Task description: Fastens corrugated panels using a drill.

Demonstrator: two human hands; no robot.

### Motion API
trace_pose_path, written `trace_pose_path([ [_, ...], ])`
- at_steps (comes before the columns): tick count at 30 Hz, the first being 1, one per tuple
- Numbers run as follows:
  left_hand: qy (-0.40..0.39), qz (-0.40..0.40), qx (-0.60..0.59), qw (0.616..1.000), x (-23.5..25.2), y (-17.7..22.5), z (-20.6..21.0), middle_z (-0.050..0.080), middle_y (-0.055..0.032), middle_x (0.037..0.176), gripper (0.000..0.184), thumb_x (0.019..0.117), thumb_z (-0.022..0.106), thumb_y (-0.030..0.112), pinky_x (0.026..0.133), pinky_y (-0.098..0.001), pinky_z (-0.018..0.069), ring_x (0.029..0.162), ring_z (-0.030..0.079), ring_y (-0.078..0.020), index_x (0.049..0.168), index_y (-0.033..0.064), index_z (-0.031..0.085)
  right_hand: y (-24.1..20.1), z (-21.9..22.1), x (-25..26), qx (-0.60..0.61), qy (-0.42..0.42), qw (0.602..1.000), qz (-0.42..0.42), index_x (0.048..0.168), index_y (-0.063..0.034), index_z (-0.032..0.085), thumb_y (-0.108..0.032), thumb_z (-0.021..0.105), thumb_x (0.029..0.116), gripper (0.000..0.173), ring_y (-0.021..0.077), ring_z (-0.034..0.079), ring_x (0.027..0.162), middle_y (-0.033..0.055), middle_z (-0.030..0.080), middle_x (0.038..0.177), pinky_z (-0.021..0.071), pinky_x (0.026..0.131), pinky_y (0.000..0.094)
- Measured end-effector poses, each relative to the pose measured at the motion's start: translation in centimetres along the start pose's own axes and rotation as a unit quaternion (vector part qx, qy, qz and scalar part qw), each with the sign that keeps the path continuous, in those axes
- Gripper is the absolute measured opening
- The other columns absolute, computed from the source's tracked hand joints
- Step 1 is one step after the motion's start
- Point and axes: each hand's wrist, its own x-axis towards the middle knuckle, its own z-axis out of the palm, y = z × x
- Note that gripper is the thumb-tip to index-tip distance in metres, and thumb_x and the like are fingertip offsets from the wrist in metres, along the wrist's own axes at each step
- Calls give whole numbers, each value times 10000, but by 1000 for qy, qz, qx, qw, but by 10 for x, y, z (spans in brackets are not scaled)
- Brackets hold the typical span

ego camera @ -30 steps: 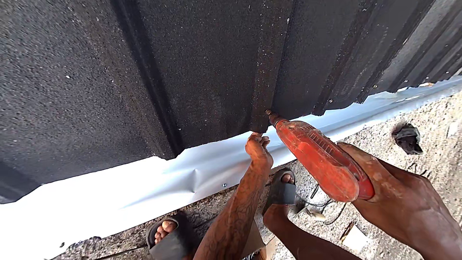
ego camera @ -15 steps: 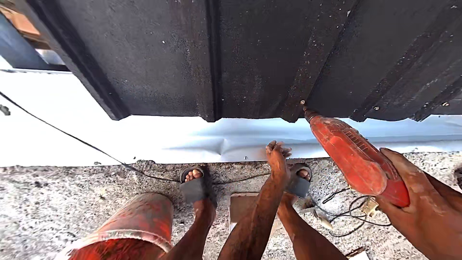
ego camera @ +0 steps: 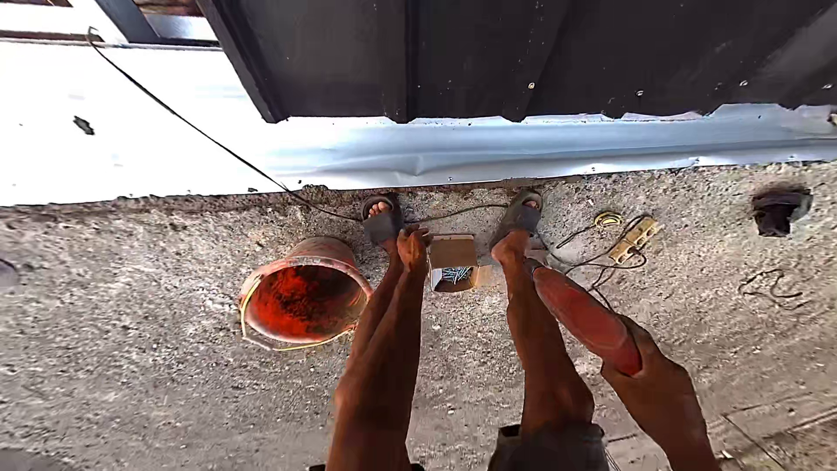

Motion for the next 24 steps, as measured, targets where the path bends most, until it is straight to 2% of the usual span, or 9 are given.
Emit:
trace_pose_path([
  [2, -27, 27, 42, 998, -6, -8, -14, 680, -168, 1050, 279, 1057, 437, 69, 724, -337, 542, 787, 646, -176, 1288, -42, 547, 19, 23, -26, 22, 41, 999, -20, 1463, 3, 526, 12, 737, 747, 747, 568, 679, 912, 342, 699, 1049, 484, 775, 752],
  [5, -130, 52, 209, 968, -18, -22, -24, 653, -221, 1179, 329, 1066, 454, 113, 860, -406, 556, 958, 672, -255, 1344, -45, 534, 25, 49, -45, 71, 52, 996, 8, 1466, 7, 519, 13, 738, 751, 748, 560, 673, 918, 350, 689, 1067, 479, 775, 750],
  [7, -178, 29, 358, 916, -34, -43, -25, 644, -266, 1230, 344, 1064, 483, 135, 965, -497, 521, 1082, 659, -351, 1343, -51, 562, 31, 68, -55, 103, 59, 993, 20, 1455, 22, 523, 11, 737, 753, 734, 540, 676, 916, 343, 689, 1069, 487, 771, 735],
  [9, -235, 13, 479, 846, -30, -78, -22, 629, -254, 1310, 362, 1057, 487, 155, 1058, -539, 469, 1218, 618, -377, 1362, -15, 579, 43, 92, -57, 124, 69, 990, 9, 1439, 46, 526, -14, 732, 735, 736, 528, 682, 896, 338, 694, 1055, 498, 761, 712],
  [11, -263, 9, 531, 805, -29, -116, -18, 610, -245, 1352, 374, 1045, 502, 159, 1099, -549, 434, 1288, 576, -378, 1369, -11, 577, 61, 114, -55, 142, 71, 987, 4, 1438, 57, 521, -30, 733, 732, 742, 510, 690, 907, 330, 696, 1075, 510, 775, 693],
  [16, -247, 58, 578, 775, -24, -188, -11, 586, -230, 1398, 427, 991, 492, 41, 1123, -526, 422, 1326, 554, -352, 1411, -14, 539, 109, 175, -52, 198, 64, 977, 41, 1431, 64, 528, -64, 734, 746, 727, 486, 690, 886, 324, 699, 1046, 515, 769, 670],
  [19, -213, 123, 588, 770, -3, -222, 3, 571, -225, 1422, 416, 997, 542, 75, 1139, -511, 415, 1331, 551, -349, 1405, -2, 564, 154, 219, -37, 229, 60, 971, 41, 1423, 75, 535, -65, 742, 750, 717, 470, 692, 893, 323, 700, 1045, 524, 789, 647],
  [22, -123, 190, 587, 777, 22, -262, 5, 562, -254, 1409, 445, 958, 667, 121, 1082, -567, 459, 1279, 577, -403, 1375, -12, 582, 209, 258, -29, 243, 55, 968, 21, 1409, 96, 537, -45, 735, 727, 724, 480, 689, 892, 338, 694, 1050, 518, 787, 649],
  [24, -56, 221, 580, 782, 40, -270, 8, 539, -281, 1417, 490, 951, 649, 87, 1048, -581, 482, 1251, 587, -435, 1412, -29, 532, 243, 282, -18, 250, 65, 966, -1, 1396, 125, 533, -39, 742, 743, 705, 482, 688, 929, 357, 684, 1086, 523, 832, 629],
])
